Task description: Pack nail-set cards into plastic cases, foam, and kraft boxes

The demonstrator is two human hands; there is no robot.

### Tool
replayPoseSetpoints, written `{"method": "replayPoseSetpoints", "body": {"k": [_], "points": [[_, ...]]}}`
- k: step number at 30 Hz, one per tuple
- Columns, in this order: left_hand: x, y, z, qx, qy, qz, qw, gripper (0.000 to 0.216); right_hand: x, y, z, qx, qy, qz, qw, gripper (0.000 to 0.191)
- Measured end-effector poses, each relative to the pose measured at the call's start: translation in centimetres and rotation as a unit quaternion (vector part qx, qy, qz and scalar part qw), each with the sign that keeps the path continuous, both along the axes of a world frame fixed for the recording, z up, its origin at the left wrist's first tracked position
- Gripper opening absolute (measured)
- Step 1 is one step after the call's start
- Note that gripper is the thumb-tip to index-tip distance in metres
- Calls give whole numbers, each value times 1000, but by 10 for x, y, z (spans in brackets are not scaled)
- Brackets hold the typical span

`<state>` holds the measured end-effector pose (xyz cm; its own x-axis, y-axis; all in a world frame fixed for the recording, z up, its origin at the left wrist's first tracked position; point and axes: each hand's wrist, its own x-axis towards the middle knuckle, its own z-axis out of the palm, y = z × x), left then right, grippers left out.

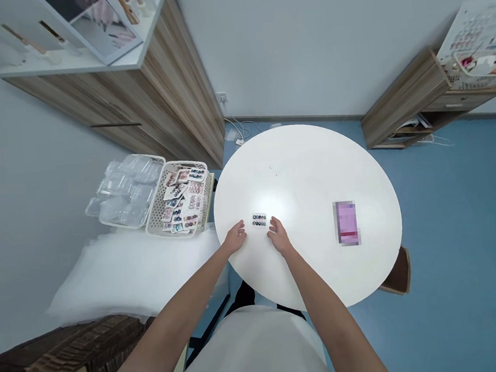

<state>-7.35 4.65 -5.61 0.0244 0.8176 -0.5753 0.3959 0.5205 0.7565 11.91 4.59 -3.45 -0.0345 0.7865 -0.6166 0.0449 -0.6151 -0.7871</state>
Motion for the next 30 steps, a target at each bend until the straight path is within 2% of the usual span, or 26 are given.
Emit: {"method": "replayPoseSetpoints", "body": {"k": [5,8,12,16,21,24,27,30], "points": [[-28,-23,22,28,-24,22,999,65,-8,6,25,43,-50,-4,998,56],[-51,-31,42,51,-59,58,995,63,-32,21,45,75,-30,46,996,43],[-95,-28,69,120,-59,129,983,53,-89,47,71,100,4,165,981,37],[-155,-18,85,201,-10,242,949,43,-162,75,85,128,51,255,957,34],[-241,-4,93,246,84,414,873,34,-257,112,90,178,78,315,929,36],[-289,9,94,248,132,482,830,35,-312,120,92,174,87,340,920,46],[-331,21,92,244,128,489,827,38,-359,114,90,143,125,341,921,58],[-358,29,83,243,96,486,834,40,-394,104,81,103,165,342,919,73]]}}
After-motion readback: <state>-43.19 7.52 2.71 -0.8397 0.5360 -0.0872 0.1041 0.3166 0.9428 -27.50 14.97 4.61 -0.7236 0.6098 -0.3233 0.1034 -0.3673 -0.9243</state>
